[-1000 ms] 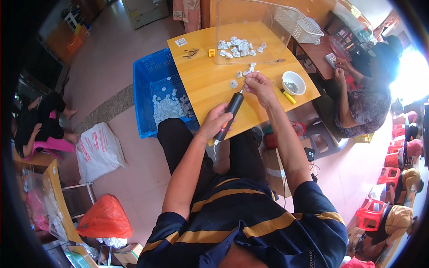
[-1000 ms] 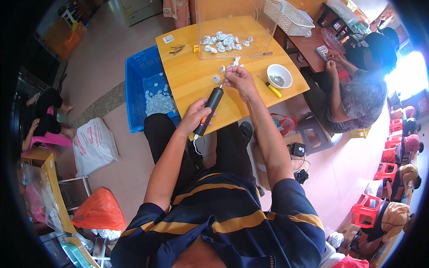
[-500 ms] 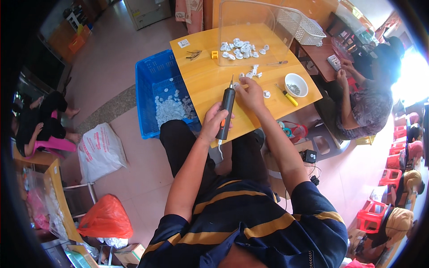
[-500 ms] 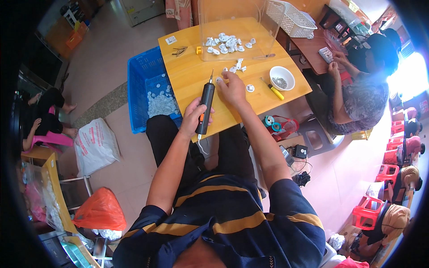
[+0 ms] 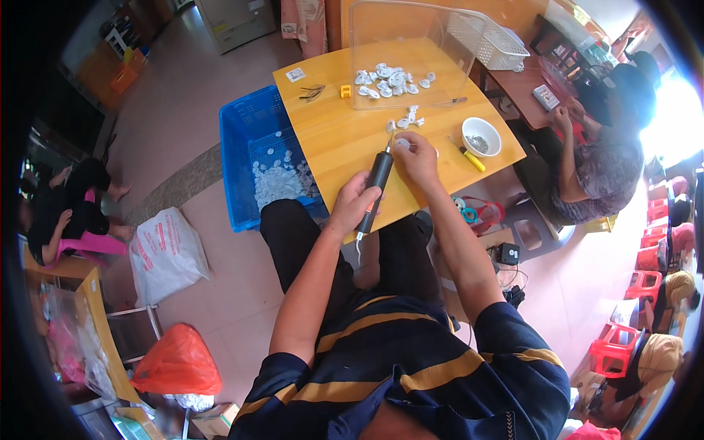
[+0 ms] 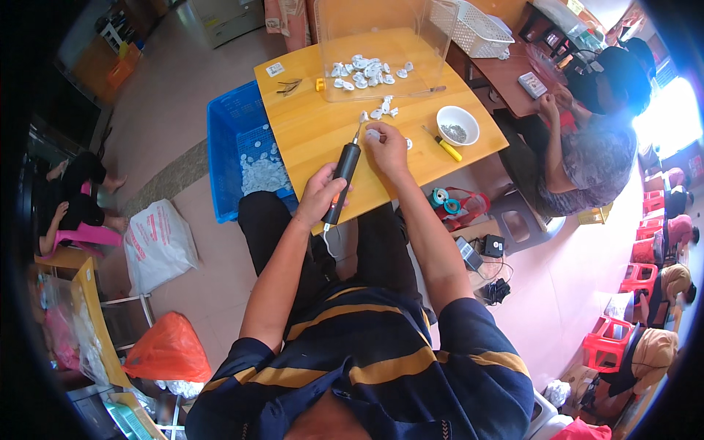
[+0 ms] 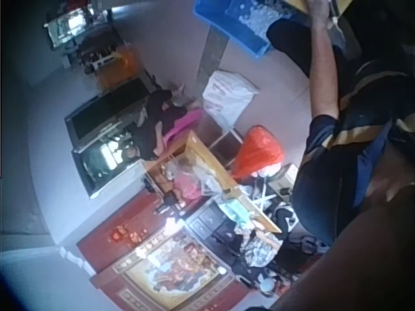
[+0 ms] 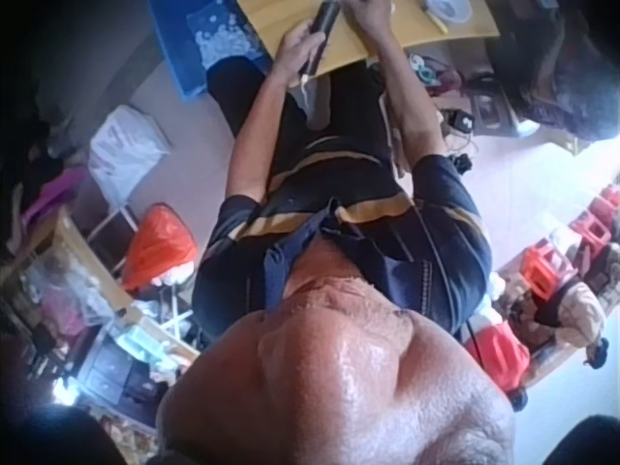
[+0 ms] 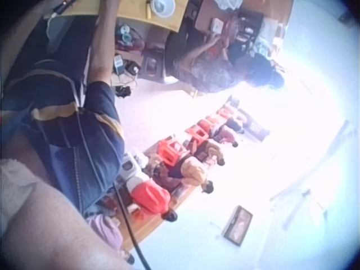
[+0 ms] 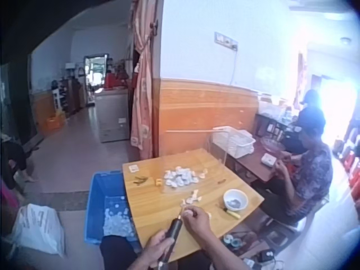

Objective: Assembling small plastic battery components using an electric screwdriver.

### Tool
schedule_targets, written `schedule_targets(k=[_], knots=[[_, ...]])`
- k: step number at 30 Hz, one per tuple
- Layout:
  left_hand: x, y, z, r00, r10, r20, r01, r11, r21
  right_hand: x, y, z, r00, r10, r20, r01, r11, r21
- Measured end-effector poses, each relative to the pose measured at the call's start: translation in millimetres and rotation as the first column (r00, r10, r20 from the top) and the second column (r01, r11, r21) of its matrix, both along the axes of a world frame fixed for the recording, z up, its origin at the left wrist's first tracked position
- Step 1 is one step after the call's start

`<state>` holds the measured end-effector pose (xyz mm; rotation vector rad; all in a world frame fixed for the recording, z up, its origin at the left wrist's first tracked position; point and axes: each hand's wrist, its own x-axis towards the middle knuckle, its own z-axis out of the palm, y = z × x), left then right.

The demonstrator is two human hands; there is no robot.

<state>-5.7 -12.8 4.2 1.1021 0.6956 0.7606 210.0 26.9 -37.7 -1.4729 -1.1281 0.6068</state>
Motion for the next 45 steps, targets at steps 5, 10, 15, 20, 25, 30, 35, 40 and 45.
schedule_targets(k=[5,10,15,20,25,30,35,40,45], knots=[[5.7,0.2,-4.6,0.989,-0.030,-0.146,0.050,0.989,0.142,16.6,-5.6,-5.9,0.996,-0.085,-0.032,0.086,0.995,0.054],[6.0,4.6,-2.2,0.971,-0.071,-0.229,0.100,0.988,0.118,14.9,-10.4,-6.9,0.991,-0.053,-0.120,0.058,0.998,0.039],[7.7,6.0,-5.1,0.964,-0.086,-0.254,0.120,0.985,0.124,9.4,-10.4,-3.8,0.984,-0.131,-0.118,0.136,0.990,0.033],[6.9,9.6,-1.3,0.939,-0.146,-0.311,0.185,0.977,0.102,11.3,-17.6,6.1,0.994,-0.109,-0.031,0.109,0.994,-0.023],[8.5,9.5,1.9,0.935,-0.154,-0.319,0.191,0.978,0.088,10.9,-17.6,6.4,0.994,-0.110,-0.012,0.110,0.994,-0.009],[12.1,7.2,-2.6,0.959,-0.095,-0.269,0.125,0.988,0.094,10.1,-15.9,2.0,0.992,-0.111,-0.056,0.112,0.994,-0.001],[11.9,8.1,-2.4,0.956,-0.103,-0.274,0.129,0.988,0.080,8.6,-15.9,2.6,0.991,-0.113,-0.072,0.114,0.993,0.008],[12.5,7.9,-0.1,0.955,-0.110,-0.277,0.134,0.988,0.072,8.5,-17.3,3.6,0.990,-0.096,-0.107,0.098,0.995,0.012],[11.2,9.7,1.7,0.932,-0.153,-0.328,0.188,0.979,0.078,8.1,-18.3,6.7,0.991,-0.097,-0.089,0.099,0.995,0.014]])
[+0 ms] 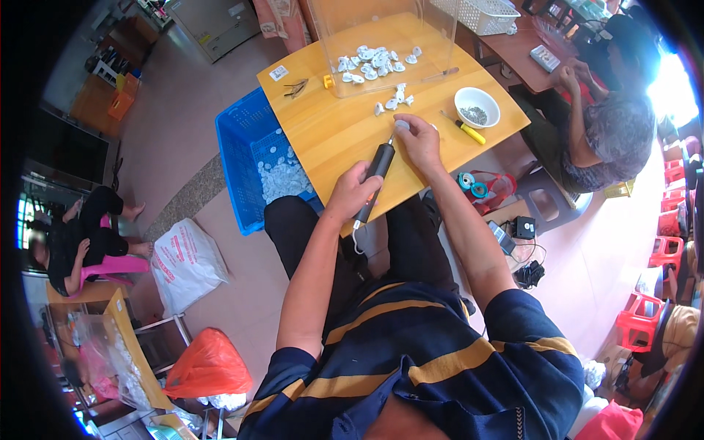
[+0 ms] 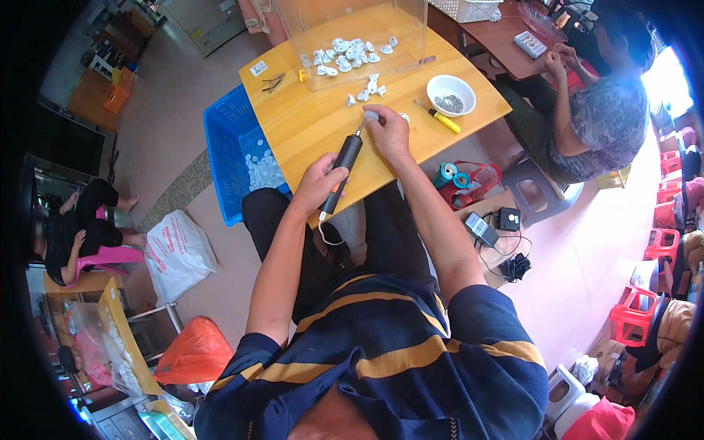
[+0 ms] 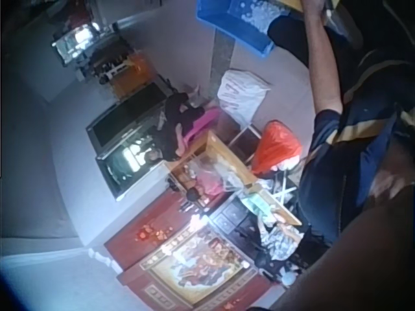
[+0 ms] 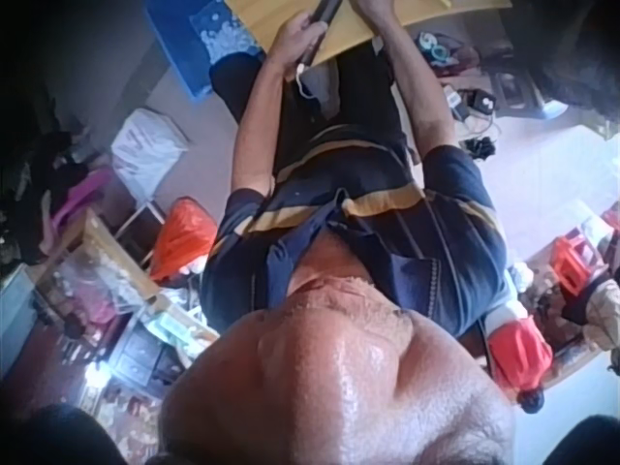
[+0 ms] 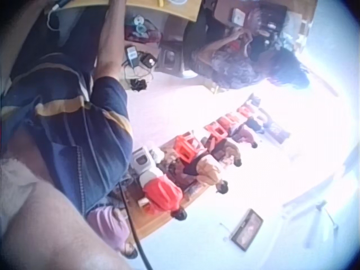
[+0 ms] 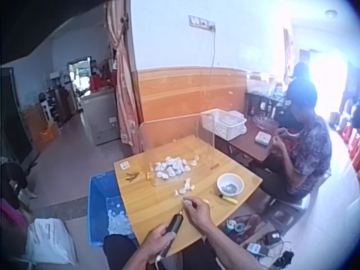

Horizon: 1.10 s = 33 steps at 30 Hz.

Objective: Assembling small plastic battery components using an electric screwdriver.

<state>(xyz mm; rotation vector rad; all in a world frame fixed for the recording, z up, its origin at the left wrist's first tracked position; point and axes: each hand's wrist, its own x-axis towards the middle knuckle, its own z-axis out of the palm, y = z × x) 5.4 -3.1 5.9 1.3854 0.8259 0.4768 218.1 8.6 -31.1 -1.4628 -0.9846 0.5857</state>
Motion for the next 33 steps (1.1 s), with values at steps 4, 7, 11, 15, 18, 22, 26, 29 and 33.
schedule_targets(k=[4,7,11,15,18,22,26,29,33], knots=[[1.2,-1.6,0.1,0.998,0.042,0.043,-0.041,0.999,-0.011,1.1,-1.1,1.0,1.000,-0.005,0.028,0.006,0.999,-0.033],[1.7,-3.1,1.8,0.998,0.051,0.039,-0.051,0.999,-0.007,0.0,-2.0,2.4,0.999,-0.015,0.046,0.016,1.000,-0.026],[2.4,-2.3,2.0,0.998,0.042,0.044,-0.042,0.999,-0.006,1.4,-0.3,-0.2,0.999,-0.014,0.031,0.015,1.000,-0.025],[1.1,0.1,-0.7,0.999,0.042,0.030,-0.042,0.999,-0.002,-0.4,0.3,-1.0,1.000,0.002,0.022,-0.001,1.000,-0.011],[0.6,0.1,-0.6,0.999,0.034,0.030,-0.034,0.999,-0.012,-0.1,0.1,-2.8,0.999,0.001,0.035,-0.001,1.000,0.001],[1.0,-0.3,0.9,0.998,0.038,0.042,-0.037,0.999,-0.028,1.4,1.1,-6.4,0.998,0.006,0.058,-0.008,0.999,0.036],[0.2,0.2,5.7,0.998,0.017,0.068,-0.013,0.998,-0.062,3.8,-0.3,-6.0,0.997,0.035,0.073,-0.035,0.999,0.000],[-1.8,0.3,4.6,0.998,0.014,0.066,-0.009,0.998,-0.067,2.2,-1.1,-2.4,0.997,0.060,0.050,-0.059,0.998,-0.024],[-1.7,0.6,3.1,0.997,0.011,0.081,-0.004,0.997,-0.082,4.0,-2.5,-2.9,0.994,0.072,0.081,-0.071,0.997,-0.018]])
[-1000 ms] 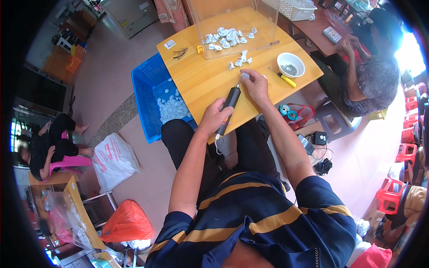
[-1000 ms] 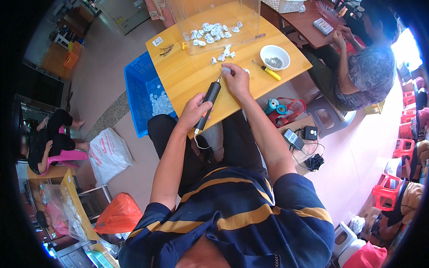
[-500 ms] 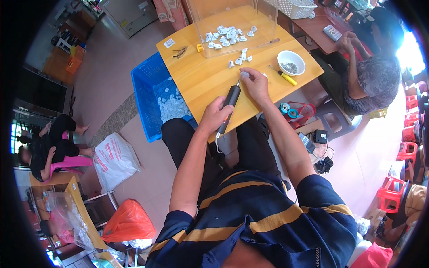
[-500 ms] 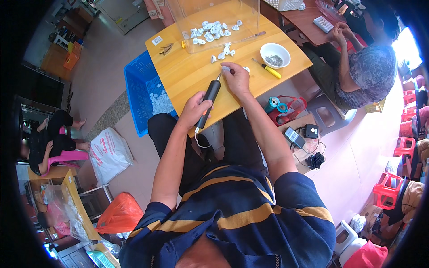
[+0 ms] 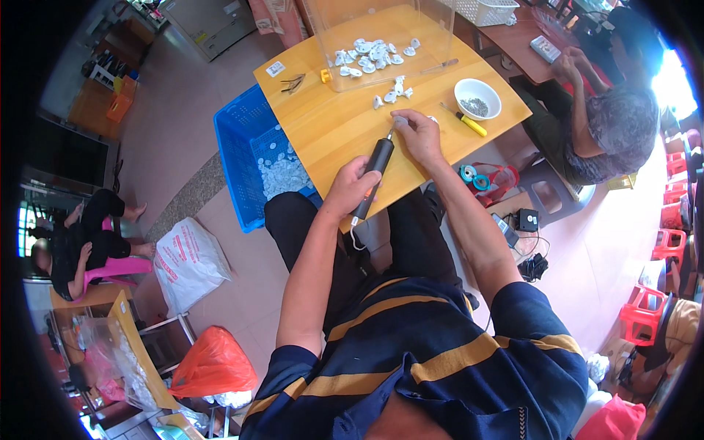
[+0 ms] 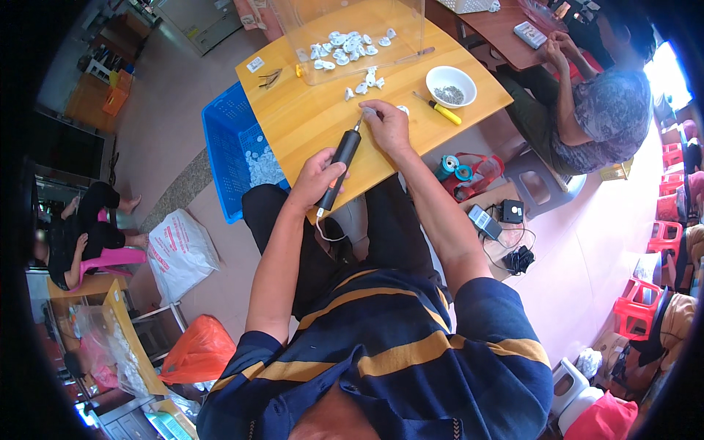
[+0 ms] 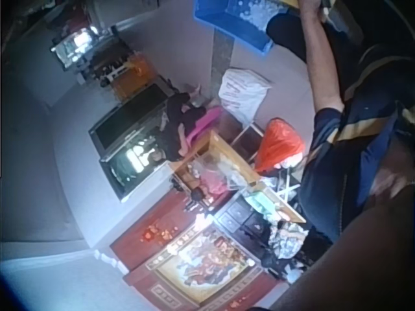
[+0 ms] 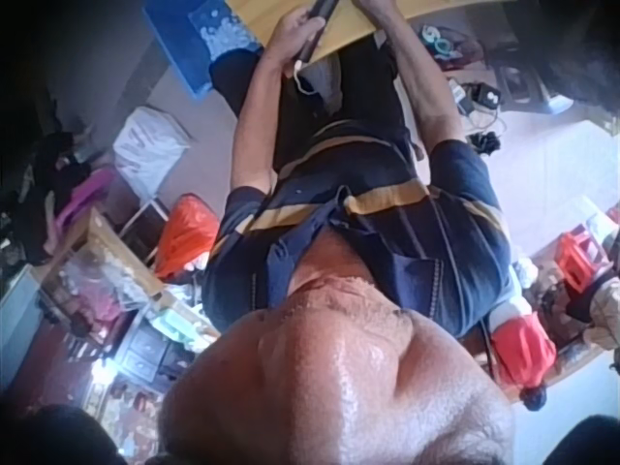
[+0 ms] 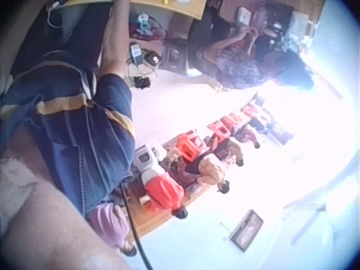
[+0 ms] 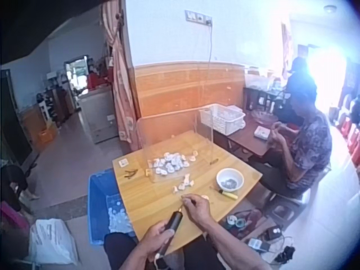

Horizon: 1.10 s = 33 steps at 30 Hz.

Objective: Assembling small plastic battery components using an electric screwdriver.

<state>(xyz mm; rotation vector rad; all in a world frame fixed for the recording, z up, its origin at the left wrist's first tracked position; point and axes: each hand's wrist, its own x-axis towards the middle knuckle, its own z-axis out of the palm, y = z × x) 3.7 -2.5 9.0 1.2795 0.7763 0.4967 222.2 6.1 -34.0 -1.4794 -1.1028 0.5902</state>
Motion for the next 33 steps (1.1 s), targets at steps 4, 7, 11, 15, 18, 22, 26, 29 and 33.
schedule_targets(k=[4,7,11,15,18,22,26,29,33], knots=[[-0.8,0.7,-2.2,1.000,0.000,-0.005,0.000,1.000,-0.004,-0.7,-0.3,0.5,1.000,0.000,0.011,0.000,1.000,-0.016],[-1.8,0.6,-4.2,1.000,-0.003,-0.001,0.003,1.000,0.000,-1.0,-0.7,-0.4,1.000,0.004,0.010,-0.004,1.000,-0.010],[-0.9,0.9,-1.6,1.000,-0.018,-0.015,0.018,1.000,0.003,-0.3,-0.9,-1.8,0.999,-0.005,0.044,0.005,1.000,0.000],[-0.9,0.1,0.6,1.000,-0.011,-0.013,0.011,1.000,0.008,-2.4,-0.1,-2.9,0.999,-0.042,0.034,0.040,0.997,0.067],[-0.3,-0.9,2.9,1.000,-0.013,-0.023,0.014,1.000,0.014,-0.3,-0.3,-4.3,0.996,-0.049,0.068,0.044,0.997,0.066],[-2.1,1.6,-1.0,0.999,-0.028,-0.021,0.029,0.999,0.034,-1.2,-0.2,-3.6,0.996,-0.042,0.075,0.036,0.997,0.075],[-1.4,0.7,-1.6,0.999,-0.025,-0.023,0.026,0.999,0.039,-0.8,-1.4,-3.0,0.996,-0.045,0.078,0.041,0.997,0.059],[-2.3,2.1,-3.9,0.999,-0.032,-0.026,0.033,0.998,0.044,-1.8,-0.5,-3.9,0.997,-0.042,0.071,0.037,0.997,0.070],[0.2,0.4,-0.9,1.000,-0.010,-0.024,0.010,1.000,0.012,0.3,-0.7,-5.3,0.999,-0.032,0.036,0.031,0.998,0.054]])
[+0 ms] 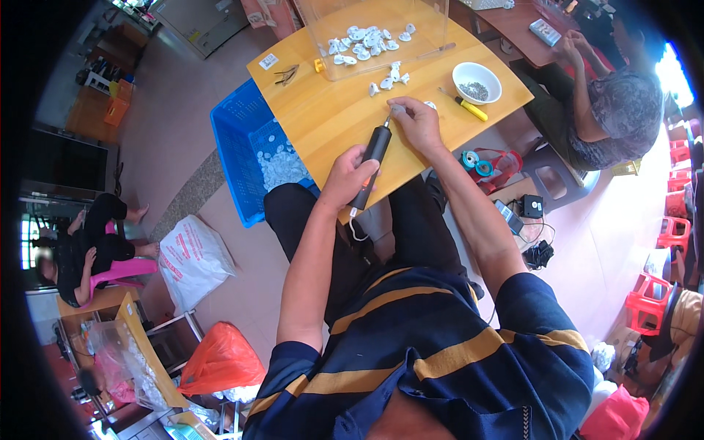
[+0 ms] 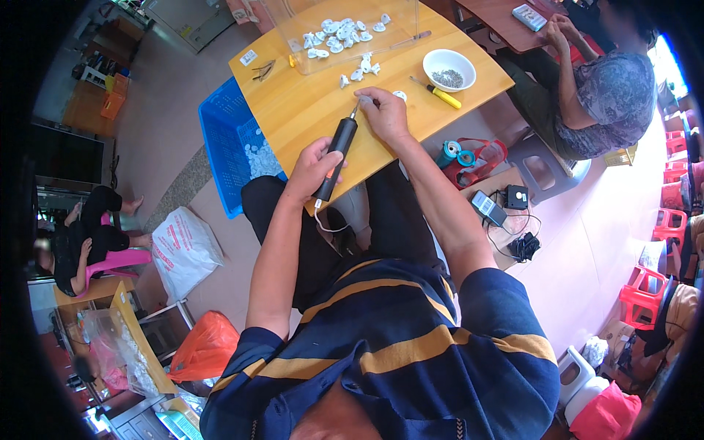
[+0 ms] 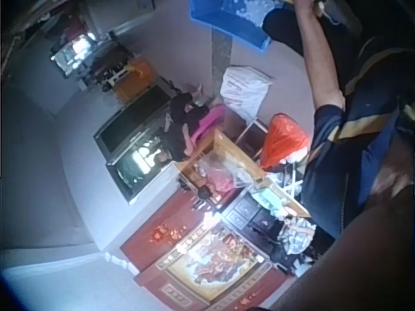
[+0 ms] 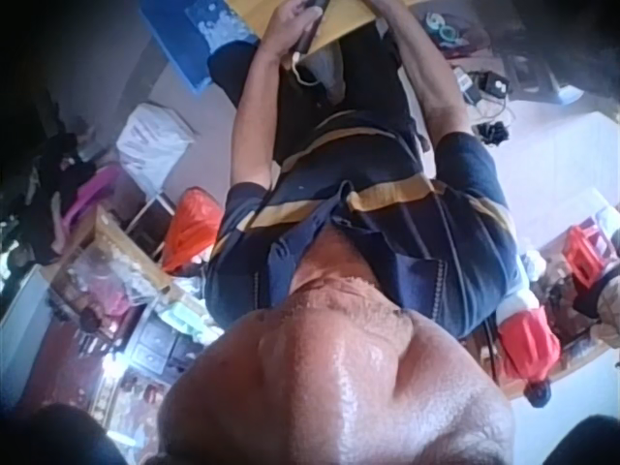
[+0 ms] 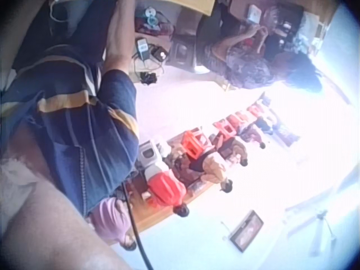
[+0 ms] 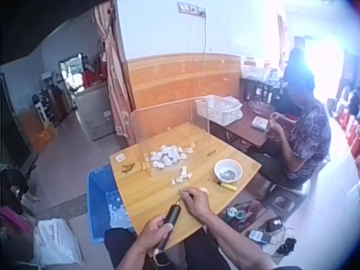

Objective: Assembling small plastic battery components using an electric screwdriver.

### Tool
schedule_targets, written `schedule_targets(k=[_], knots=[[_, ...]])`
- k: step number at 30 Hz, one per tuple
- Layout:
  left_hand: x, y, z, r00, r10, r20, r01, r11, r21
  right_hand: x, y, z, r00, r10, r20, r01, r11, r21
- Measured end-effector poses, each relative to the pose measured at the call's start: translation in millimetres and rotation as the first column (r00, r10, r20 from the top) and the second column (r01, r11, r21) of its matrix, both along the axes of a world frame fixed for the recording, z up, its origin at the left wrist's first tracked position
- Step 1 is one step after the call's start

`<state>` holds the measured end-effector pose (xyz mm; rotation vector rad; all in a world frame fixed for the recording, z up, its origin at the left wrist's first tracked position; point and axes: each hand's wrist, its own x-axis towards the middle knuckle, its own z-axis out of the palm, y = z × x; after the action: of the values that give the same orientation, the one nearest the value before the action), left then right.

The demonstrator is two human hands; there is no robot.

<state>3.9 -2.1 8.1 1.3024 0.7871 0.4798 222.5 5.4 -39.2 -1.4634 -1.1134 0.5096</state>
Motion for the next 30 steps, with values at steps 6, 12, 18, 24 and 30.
schedule_targets(k=[6,12,18,24,30], knots=[[-2.3,1.3,-2.2,1.000,-0.005,0.014,0.005,1.000,0.001,-0.8,0.0,1.3,1.000,0.020,0.013,-0.020,0.999,-0.026],[-2.3,-0.1,2.1,1.000,0.000,-0.004,0.000,1.000,-0.005,-1.6,-0.4,1.5,1.000,0.030,-0.002,-0.030,0.999,-0.028],[-1.7,2.3,1.3,1.000,-0.023,-0.005,0.023,1.000,0.001,0.4,2.9,-5.4,0.998,0.020,-0.052,-0.020,1.000,0.003],[-2.0,3.5,-3.0,1.000,-0.013,0.020,0.013,1.000,0.015,-1.6,1.6,0.6,0.999,0.012,-0.037,-0.013,1.000,-0.007],[-0.6,-0.2,-0.9,0.999,-0.034,0.020,0.033,0.999,0.018,-2.1,-0.9,4.4,0.995,0.018,-0.098,-0.018,1.000,-0.003]])
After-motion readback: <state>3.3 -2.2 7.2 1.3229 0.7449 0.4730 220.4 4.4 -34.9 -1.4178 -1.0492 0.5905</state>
